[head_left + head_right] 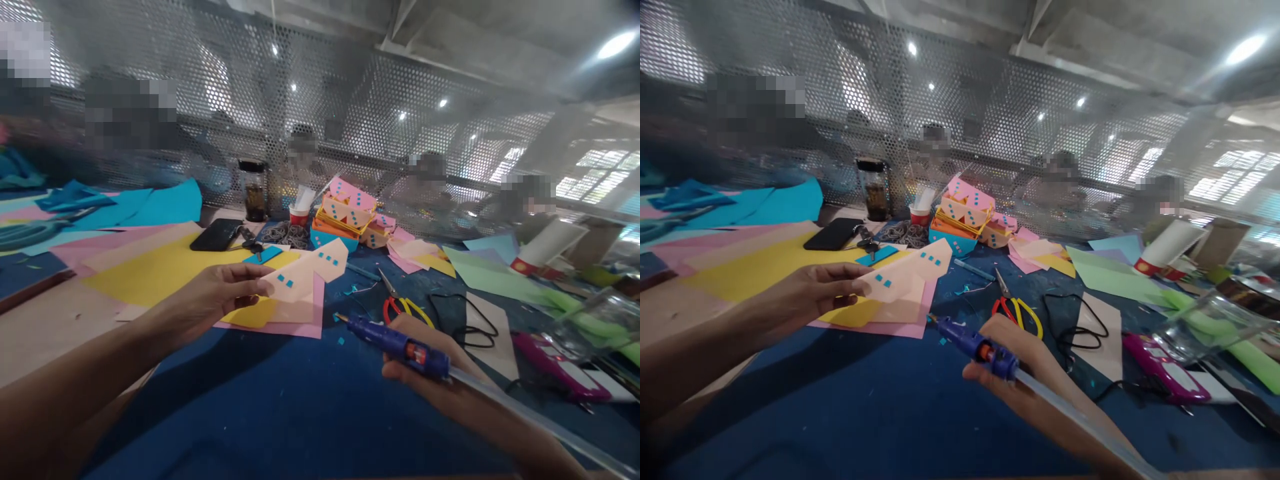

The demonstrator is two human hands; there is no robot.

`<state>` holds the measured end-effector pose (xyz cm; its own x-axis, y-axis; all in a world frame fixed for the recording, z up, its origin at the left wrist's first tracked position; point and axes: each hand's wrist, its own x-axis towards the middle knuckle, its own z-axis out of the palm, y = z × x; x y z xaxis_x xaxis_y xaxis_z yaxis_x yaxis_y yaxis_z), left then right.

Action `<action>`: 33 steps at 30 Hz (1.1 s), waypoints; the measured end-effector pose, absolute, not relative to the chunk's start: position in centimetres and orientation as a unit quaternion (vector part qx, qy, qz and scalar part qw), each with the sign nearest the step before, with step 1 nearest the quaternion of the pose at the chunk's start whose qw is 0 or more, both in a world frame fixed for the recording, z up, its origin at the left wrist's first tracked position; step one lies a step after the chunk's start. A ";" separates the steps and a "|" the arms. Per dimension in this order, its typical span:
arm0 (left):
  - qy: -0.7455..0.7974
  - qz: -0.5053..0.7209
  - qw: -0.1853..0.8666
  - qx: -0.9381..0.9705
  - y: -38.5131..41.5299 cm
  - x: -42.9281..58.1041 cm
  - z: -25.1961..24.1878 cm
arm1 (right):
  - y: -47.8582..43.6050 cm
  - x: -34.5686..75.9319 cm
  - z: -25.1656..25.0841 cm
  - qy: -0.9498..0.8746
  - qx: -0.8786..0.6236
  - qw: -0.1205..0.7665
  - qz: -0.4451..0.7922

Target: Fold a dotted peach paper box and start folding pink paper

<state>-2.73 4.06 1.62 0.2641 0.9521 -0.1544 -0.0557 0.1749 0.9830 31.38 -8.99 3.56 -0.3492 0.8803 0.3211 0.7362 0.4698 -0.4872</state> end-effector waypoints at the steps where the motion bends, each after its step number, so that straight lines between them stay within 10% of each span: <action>1: 0.449 0.405 0.619 0.501 4.0 -2.6 1.7 | -8.6 30.8 3.8 -0.820 -0.482 0.274 0.142; 33: 0.418 0.354 0.604 0.579 2.9 -2.1 2.4 | -6.4 28.1 2.7 -0.890 -0.414 0.180 -0.062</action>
<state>-2.11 2.91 2.42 0.4003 0.9114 -0.0953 0.0571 0.0790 0.9952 28.11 -6.37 2.69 -0.5923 0.7152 0.3711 0.7595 0.6494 -0.0393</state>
